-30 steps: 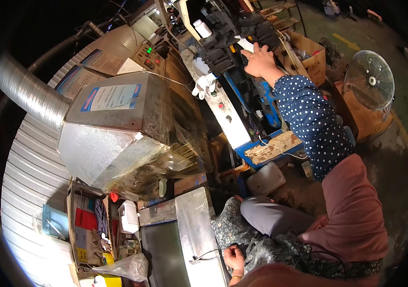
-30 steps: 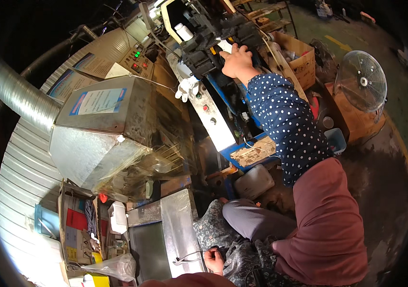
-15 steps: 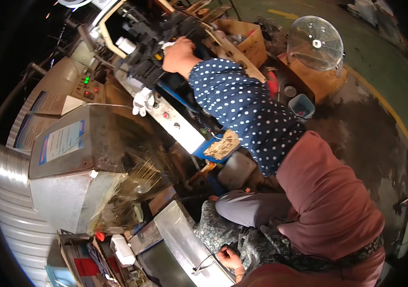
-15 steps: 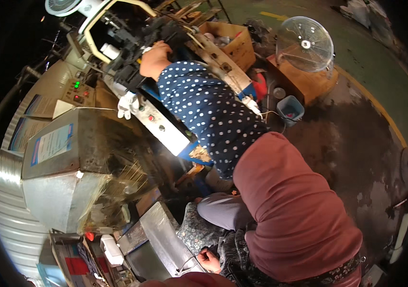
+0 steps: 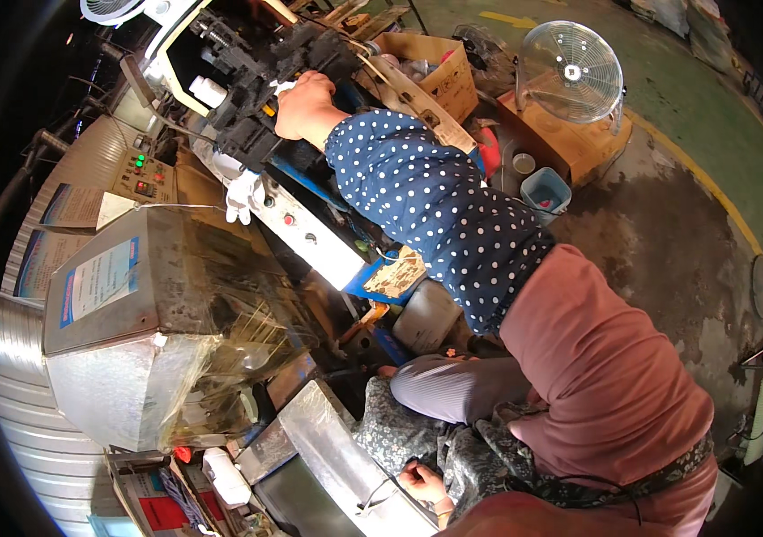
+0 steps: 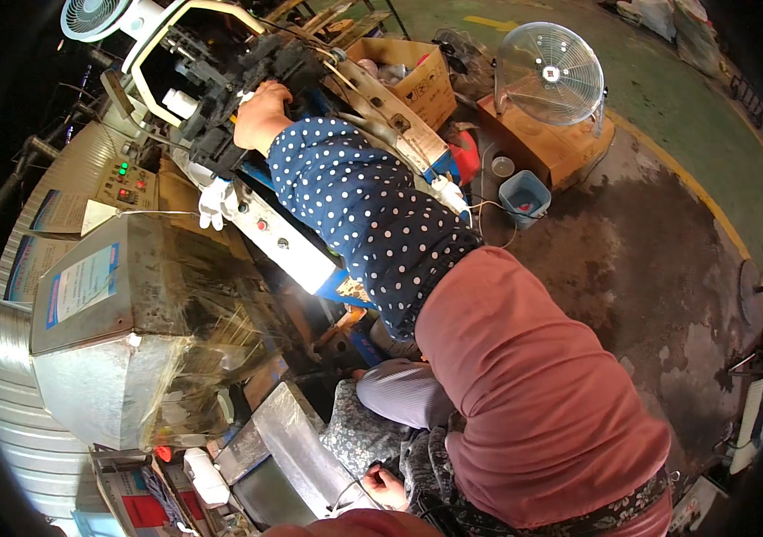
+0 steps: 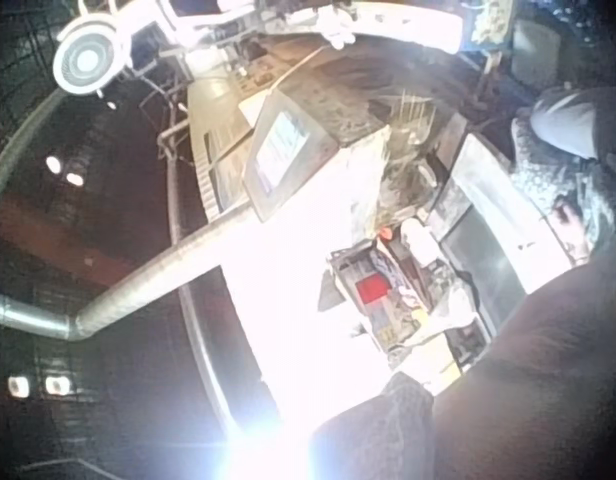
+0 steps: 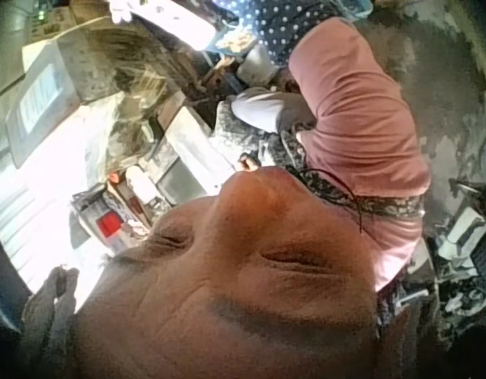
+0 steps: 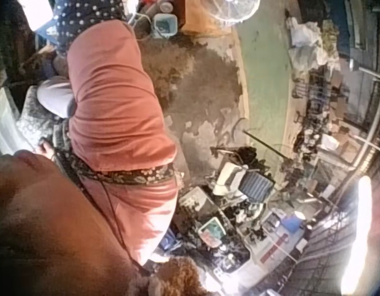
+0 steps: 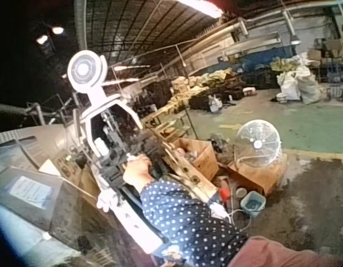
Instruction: Operating machinery to shape and process shoe components on an assembly line.
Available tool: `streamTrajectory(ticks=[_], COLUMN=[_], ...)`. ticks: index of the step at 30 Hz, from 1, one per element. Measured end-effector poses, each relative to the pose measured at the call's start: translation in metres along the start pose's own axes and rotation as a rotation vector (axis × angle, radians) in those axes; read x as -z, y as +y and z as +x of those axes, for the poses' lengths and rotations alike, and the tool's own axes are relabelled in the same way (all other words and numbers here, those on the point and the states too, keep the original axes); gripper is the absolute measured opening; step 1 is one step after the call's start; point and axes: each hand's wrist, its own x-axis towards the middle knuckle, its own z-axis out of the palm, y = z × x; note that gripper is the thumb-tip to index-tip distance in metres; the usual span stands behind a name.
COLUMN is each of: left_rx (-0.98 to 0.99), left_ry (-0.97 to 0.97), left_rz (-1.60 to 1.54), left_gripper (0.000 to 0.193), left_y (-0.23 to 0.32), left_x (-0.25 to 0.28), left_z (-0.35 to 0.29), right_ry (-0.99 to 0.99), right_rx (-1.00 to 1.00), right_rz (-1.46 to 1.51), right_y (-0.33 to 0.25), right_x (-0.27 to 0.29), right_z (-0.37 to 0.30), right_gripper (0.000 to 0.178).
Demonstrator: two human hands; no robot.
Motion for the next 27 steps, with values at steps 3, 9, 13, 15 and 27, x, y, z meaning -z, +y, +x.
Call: streamTrajectory(ticks=[3,9,13,15,27], left_rx=[0.008,0.025,-0.003,-0.034,-0.042], left_ry=[-0.014,-0.004,0.051,0.032,0.021], left_rz=[0.033,0.015,-0.036,0.058,0.115], left_gripper=[0.016,0.015,0.009,0.009,0.008], left_y=[-0.002,-0.003,0.000,0.002,0.015], left_x=[0.001,-0.001,-0.004,-0.004,0.000], left_z=[0.000,0.001,0.002,0.003,0.005], right_ry=[-0.015,-0.019,0.075,0.149,0.104], right_rx=[0.010,0.003,-0.021,-0.049,0.110], right_rz=[0.001,-0.002,-0.005,0.011,0.357], right_y=[0.001,0.000,-0.002,0.001,0.071], right_x=[0.001,0.001,-0.013,-0.021,-0.008], right_z=[0.000,-0.003,-0.029,-0.049,-0.121], right_gripper=[0.057,0.058,0.058,0.060,0.085])
